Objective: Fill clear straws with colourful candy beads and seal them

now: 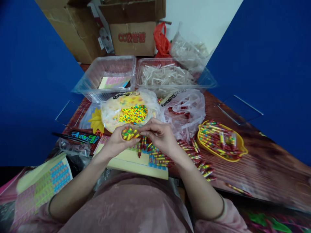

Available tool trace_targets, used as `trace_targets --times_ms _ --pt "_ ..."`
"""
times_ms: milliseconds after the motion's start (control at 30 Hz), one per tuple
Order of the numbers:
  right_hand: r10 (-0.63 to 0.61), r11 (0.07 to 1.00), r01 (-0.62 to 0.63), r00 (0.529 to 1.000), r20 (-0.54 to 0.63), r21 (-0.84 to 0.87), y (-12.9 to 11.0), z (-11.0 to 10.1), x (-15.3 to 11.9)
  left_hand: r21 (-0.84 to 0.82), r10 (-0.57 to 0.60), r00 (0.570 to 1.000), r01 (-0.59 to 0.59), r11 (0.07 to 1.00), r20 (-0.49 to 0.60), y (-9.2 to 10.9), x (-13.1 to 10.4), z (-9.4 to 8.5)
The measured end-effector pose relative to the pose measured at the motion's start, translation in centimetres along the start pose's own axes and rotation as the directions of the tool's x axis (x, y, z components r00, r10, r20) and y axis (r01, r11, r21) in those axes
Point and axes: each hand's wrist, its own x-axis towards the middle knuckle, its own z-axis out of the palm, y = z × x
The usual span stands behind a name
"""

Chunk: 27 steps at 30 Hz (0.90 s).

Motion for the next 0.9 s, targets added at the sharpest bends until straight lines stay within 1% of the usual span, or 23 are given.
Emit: trace_targets --times_ms 67,167,233,300,367,433,500,567,600,633,667,700,767,800,833,867,900 --pt "-0.001 1.0 0.002 0.999 0.036 -0.01 0.2 0.0 0.0 -0.009 0.002 1.0 -0.002 1.0 -0.002 -0.4 0.0 0.0" --pt "-0.002 1.0 0.003 0.999 0.033 -0.021 0.5 0.5 -0.3 -0.053 -0.037 0.999 0.036 0.998 -0.004 -0.9 0.0 0.4" --pt "0.012 1.0 -0.012 1.0 0.005 0.005 0.8 0.7 -0.7 -0.122 -0.094 0.995 0.096 0.988 0.019 -0.8 -0.1 0.7" --pt "0.082 0.994 -0.077 0.995 -0.057 0.076 1.2 0.1 -1.4 -0.2 -0.138 0.989 0.144 0.969 0.046 -0.5 -0.2 1.0" --pt "0.212 0.97 -0.192 0.968 -0.131 0.149 1.9 -1.5 -2.4 -0.249 -0.149 0.988 0.156 0.956 0.047 0.0 -0.1 1.0" --pt "0.345 0.935 -0.324 0.925 -0.16 0.144 2.9 -3.9 -3.5 -0.255 -0.158 0.986 0.167 0.953 0.056 0.5 0.0 0.8" --pt "0.41 0.911 -0.411 0.901 -0.141 0.022 4.3 -6.4 -4.5 -0.256 -0.18 0.981 0.194 0.947 0.077 0.8 0.1 0.6" --pt "0.4 0.891 -0.42 0.906 -0.136 -0.174 5.9 -8.4 -4.6 -0.276 -0.208 0.975 0.22 0.935 0.074 1.0 0.1 0.5" --pt "0.377 0.869 -0.408 0.913 -0.159 -0.279 6.8 -9.1 -4.3 -0.289 -0.218 0.974 0.227 0.93 0.063 1.1 0.1 0.5" --pt "0.351 0.833 -0.401 0.916 -0.195 -0.381 7.7 -9.6 -3.7 -0.299 -0.224 0.973 0.23 0.926 0.054 1.2 0.1 0.6" --pt "0.333 0.778 -0.407 0.913 -0.236 -0.478 8.6 -9.8 -2.8 -0.303 -0.226 0.973 0.23 0.925 0.049 1.3 0.1 0.7" --pt "0.329 0.697 -0.428 0.904 -0.274 -0.575 9.4 -9.9 -1.7 -0.3 -0.223 0.973 0.229 0.926 0.052 1.4 0.1 0.8" --pt "0.361 0.498 -0.468 0.877 -0.316 -0.73 11.1 -9.6 0.7 -0.285 -0.202 0.977 0.212 0.935 0.064 1.7 0.1 1.1" --pt "0.384 0.412 -0.471 0.866 -0.32 -0.78 11.9 -9.3 1.8 -0.276 -0.191 0.979 0.203 0.94 0.068 1.8 0.1 1.1" --pt "0.403 0.349 -0.467 0.858 -0.32 -0.812 12.6 -9.0 2.9 -0.267 -0.182 0.981 0.194 0.944 0.069 1.9 0.1 1.2" --pt "0.415 0.31 -0.462 0.852 -0.319 -0.831 13.2 -8.6 3.7 -0.26 -0.175 0.983 0.186 0.948 0.063 1.9 0.1 1.2" --pt "0.422 0.292 -0.458 0.849 -0.316 -0.839 13.8 -8.3 4.3 -0.256 -0.172 0.984 0.179 0.95 0.051 1.9 0.1 1.2"
